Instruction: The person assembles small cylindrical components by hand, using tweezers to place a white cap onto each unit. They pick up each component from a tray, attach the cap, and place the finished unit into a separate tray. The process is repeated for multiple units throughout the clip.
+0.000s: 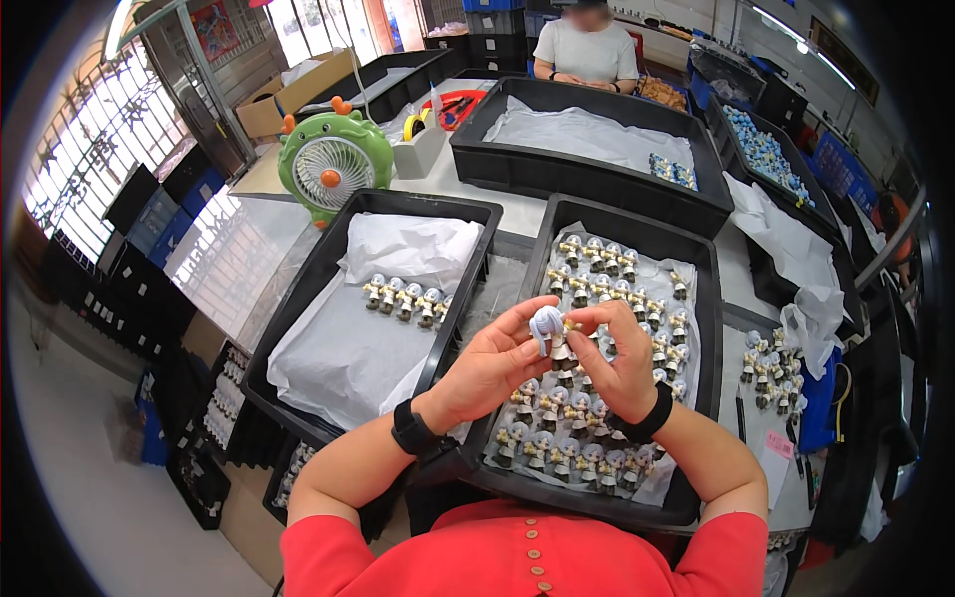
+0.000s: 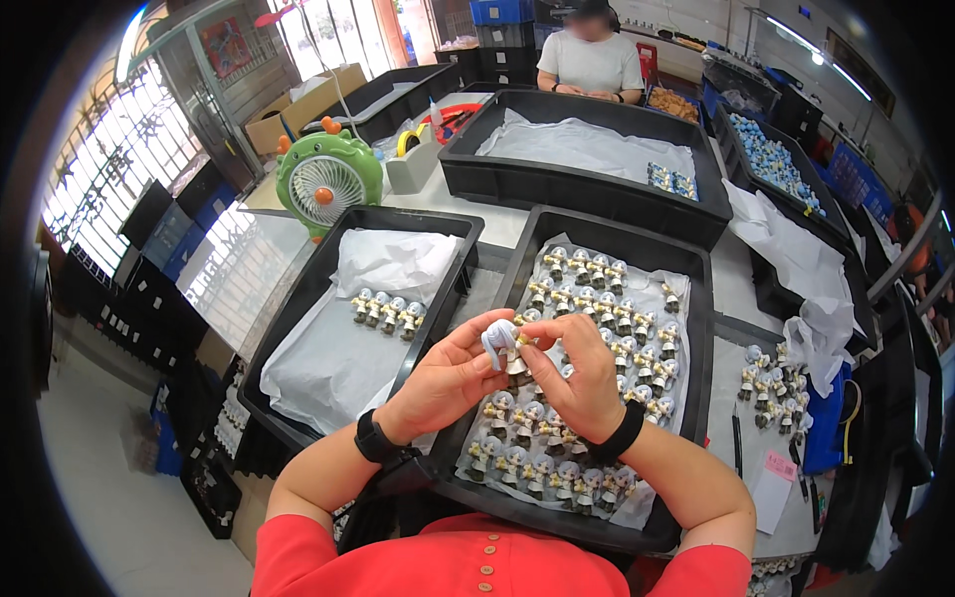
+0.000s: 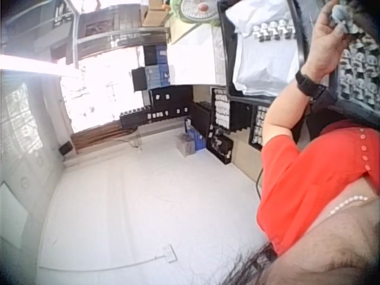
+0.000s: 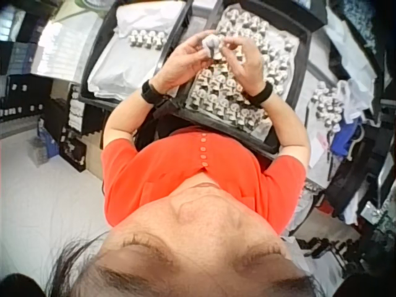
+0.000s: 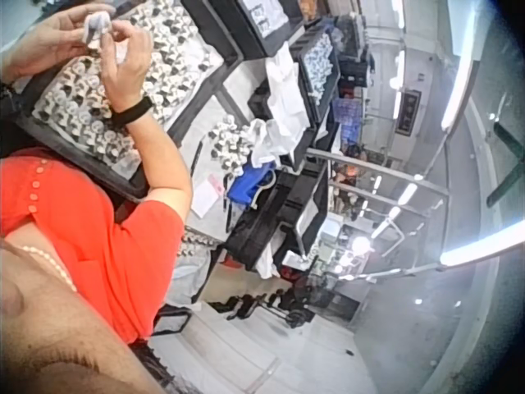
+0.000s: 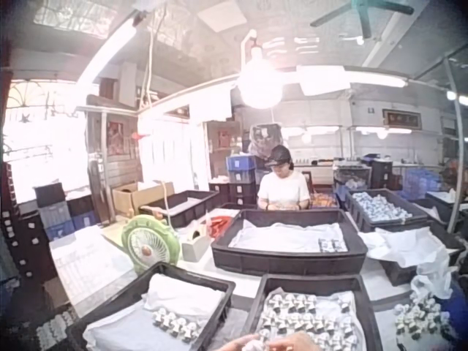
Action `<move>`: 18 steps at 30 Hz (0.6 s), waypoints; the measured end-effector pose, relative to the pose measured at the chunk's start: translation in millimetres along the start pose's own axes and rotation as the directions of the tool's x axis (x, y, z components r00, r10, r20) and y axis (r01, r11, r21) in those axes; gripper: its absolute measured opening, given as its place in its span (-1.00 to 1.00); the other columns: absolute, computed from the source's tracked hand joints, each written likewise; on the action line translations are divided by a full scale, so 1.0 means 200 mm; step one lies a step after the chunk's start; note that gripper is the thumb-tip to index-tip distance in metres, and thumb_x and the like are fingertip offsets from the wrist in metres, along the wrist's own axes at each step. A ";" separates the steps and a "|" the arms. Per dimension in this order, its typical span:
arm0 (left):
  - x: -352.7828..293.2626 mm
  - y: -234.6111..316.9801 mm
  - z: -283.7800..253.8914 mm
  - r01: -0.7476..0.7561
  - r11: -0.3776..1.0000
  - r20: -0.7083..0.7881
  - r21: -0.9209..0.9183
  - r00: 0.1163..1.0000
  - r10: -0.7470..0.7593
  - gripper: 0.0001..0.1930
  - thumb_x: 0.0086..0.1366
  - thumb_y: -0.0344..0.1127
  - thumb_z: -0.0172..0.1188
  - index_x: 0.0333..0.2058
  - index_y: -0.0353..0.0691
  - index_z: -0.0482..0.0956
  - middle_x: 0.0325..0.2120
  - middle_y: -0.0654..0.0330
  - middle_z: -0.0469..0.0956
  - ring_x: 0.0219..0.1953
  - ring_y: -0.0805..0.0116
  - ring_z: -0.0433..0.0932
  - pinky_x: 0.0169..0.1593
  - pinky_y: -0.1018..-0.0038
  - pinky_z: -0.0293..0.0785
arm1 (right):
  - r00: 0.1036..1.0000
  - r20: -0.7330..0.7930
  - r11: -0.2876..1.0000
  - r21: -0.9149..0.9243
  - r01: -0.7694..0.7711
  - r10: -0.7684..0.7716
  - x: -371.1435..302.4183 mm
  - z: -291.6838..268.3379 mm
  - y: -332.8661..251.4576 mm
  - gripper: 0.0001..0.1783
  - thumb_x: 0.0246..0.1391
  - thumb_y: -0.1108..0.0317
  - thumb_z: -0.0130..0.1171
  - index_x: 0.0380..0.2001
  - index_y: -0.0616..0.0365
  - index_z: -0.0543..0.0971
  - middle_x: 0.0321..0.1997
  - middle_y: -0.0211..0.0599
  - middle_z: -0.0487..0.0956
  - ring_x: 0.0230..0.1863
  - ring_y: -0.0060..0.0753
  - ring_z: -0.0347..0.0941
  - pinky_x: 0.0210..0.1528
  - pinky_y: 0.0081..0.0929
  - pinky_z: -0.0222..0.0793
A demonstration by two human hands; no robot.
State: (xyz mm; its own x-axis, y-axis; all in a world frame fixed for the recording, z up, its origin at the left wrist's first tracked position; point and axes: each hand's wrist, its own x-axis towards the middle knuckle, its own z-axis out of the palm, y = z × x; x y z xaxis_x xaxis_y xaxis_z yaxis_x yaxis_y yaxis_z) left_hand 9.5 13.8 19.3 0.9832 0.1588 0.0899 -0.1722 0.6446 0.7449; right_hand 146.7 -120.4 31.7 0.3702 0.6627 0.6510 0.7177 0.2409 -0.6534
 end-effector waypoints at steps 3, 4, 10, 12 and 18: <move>0.00 0.01 0.02 -0.050 0.991 0.006 0.123 0.999 0.050 -0.43 0.30 -0.39 0.07 0.24 -0.18 0.08 0.01 0.24 0.36 0.05 0.45 0.37 0.15 0.39 0.27 | 1.000 -0.007 0.999 0.041 -0.030 0.030 0.00 0.00 -0.01 -0.80 -0.05 0.50 0.21 -0.28 0.14 0.54 -0.42 -0.31 0.48 -0.37 -0.37 0.42 -0.26 -0.45 0.32; 0.00 0.01 0.02 -0.080 0.976 0.015 0.203 0.997 0.078 -0.45 0.31 -0.40 0.05 0.24 -0.19 0.08 0.02 0.23 0.36 0.05 0.45 0.37 0.15 0.41 0.27 | 0.999 -0.004 0.999 0.037 -0.032 0.032 0.01 0.00 -0.02 -0.80 -0.05 0.51 0.21 -0.28 0.14 0.54 -0.41 -0.30 0.49 -0.36 -0.37 0.43 -0.26 -0.46 0.33; -0.01 0.03 0.04 -0.169 0.878 0.067 0.449 0.985 0.156 -0.51 0.32 -0.48 -0.02 0.21 -0.23 0.11 0.06 0.17 0.35 0.08 0.43 0.36 0.15 0.47 0.27 | 0.999 -0.014 0.995 0.098 -0.033 0.035 0.00 0.00 0.01 -0.82 -0.04 0.49 0.24 -0.30 0.15 0.54 -0.36 -0.30 0.55 -0.33 -0.40 0.48 -0.25 -0.52 0.37; 0.00 0.03 0.05 -0.180 0.878 0.069 0.443 0.984 0.167 -0.51 0.31 -0.52 -0.02 0.20 -0.23 0.12 0.08 0.15 0.33 0.10 0.42 0.35 0.16 0.47 0.26 | 0.998 -0.032 0.988 0.149 -0.047 0.053 -0.01 0.01 0.03 -0.82 -0.04 0.49 0.25 -0.31 0.16 0.53 -0.37 -0.31 0.56 -0.33 -0.43 0.49 -0.24 -0.54 0.38; -0.02 0.02 0.06 -0.292 0.790 0.106 0.540 0.954 0.280 -0.40 0.20 -0.60 0.11 0.19 -0.21 0.12 0.13 0.03 0.28 0.12 0.32 0.34 0.21 0.41 0.24 | 0.991 -0.082 0.971 0.225 -0.082 0.103 -0.04 0.02 0.06 -0.77 -0.04 0.50 0.25 -0.26 0.18 0.49 -0.39 -0.33 0.58 -0.33 -0.50 0.50 -0.21 -0.55 0.38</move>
State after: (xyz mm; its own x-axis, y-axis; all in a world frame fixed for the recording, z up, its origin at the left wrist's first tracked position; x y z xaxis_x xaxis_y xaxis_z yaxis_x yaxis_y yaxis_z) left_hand 6.2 6.3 29.9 0.8963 0.2525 0.3645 -0.3903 0.0592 0.9188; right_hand 149.1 -119.3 17.8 0.4888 0.6240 0.6097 0.5334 0.3393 -0.7748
